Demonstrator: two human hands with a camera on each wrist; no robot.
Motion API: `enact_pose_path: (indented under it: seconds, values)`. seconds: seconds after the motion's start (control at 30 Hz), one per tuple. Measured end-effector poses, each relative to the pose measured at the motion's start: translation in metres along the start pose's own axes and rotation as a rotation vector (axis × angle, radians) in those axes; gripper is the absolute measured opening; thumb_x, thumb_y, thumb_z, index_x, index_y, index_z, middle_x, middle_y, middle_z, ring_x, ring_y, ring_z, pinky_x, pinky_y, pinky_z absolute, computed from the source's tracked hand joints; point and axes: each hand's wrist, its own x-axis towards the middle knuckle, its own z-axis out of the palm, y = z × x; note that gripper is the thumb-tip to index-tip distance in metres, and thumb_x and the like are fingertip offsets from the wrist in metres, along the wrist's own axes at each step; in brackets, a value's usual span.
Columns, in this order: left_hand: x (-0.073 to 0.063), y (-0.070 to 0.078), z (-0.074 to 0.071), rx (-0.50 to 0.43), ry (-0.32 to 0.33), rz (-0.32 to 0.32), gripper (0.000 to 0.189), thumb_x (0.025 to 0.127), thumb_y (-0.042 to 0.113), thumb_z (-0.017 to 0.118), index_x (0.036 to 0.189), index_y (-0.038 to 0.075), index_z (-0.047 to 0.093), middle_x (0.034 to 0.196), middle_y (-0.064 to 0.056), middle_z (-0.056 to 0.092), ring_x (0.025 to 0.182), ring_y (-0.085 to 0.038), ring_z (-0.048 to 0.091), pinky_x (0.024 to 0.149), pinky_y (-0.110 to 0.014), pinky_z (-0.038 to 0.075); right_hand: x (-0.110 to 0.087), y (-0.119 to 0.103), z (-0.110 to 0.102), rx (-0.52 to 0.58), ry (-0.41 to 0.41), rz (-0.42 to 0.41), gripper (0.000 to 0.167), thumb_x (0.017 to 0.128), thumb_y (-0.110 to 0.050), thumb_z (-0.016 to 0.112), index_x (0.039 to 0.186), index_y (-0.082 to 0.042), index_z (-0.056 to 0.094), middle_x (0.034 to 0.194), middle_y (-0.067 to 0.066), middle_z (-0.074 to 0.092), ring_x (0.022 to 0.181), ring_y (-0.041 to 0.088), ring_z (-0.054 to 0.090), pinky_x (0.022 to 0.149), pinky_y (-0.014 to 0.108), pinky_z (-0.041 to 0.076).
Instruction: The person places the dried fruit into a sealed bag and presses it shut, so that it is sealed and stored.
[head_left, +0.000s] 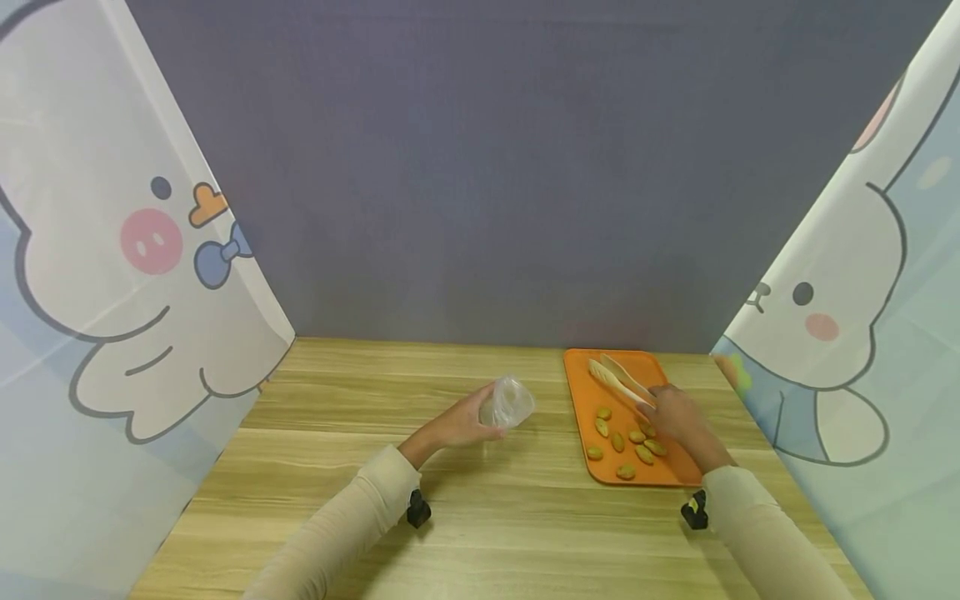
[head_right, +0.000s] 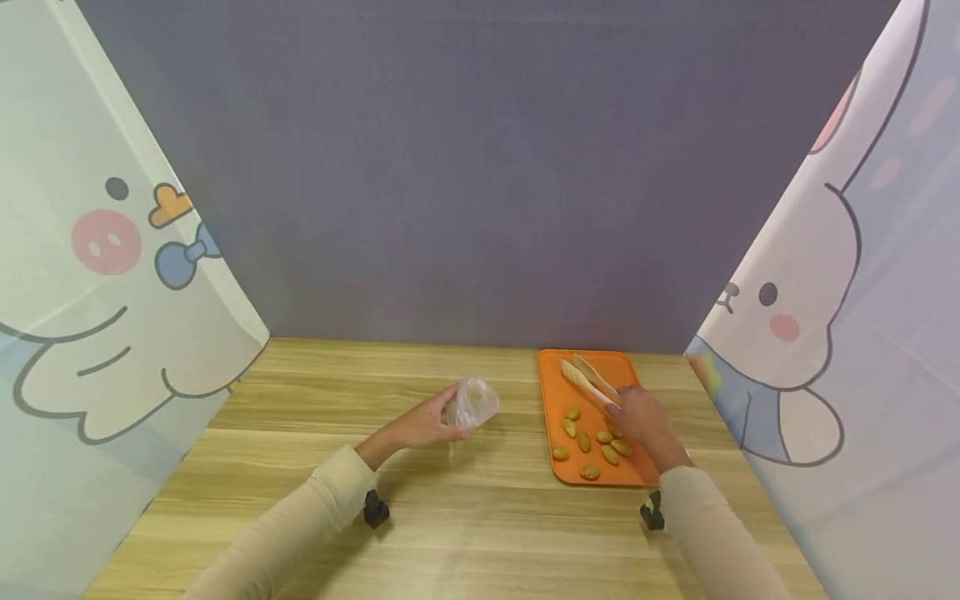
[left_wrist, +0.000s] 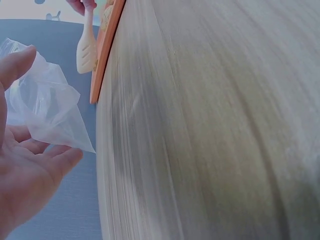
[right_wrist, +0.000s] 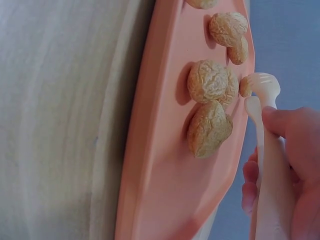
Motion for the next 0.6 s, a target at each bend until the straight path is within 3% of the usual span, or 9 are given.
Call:
enact_pose_path:
  seconds: [0.27,0.6]
  values:
    - [-0.0007,0.0014,0.0002,0.011,0.002,0.005,0.092,0.088,0.025,0.078,0.161,0.009,0.026,0.137,-0.012,0.056,0.108,-0.021,0.058,0.091,-0.039,0.053,-0.0011,0.0014,0.0013,-0.04,0.041,-0.049,0.043,0.096,-0.021,0.068,0.119,0.015,0.065,0.103,0.031,0.068,0.089,0.047,0.067,0.081,0.06,0.055]
    - [-0.0004,0.0017,-0.0001,0.011,0.003,0.005,0.092,0.088,0.025,0.079,0.161,0.008,0.025,0.137,-0.012,0.056,0.11,-0.021,0.059,0.092,-0.041,0.054,-0.0032,-0.002,-0.0034,-0.055,0.05,-0.044,0.04,0.097,-0.021,0.067,0.119,0.013,0.066,0.108,0.032,0.068,0.091,0.048,0.067,0.081,0.06,0.055]
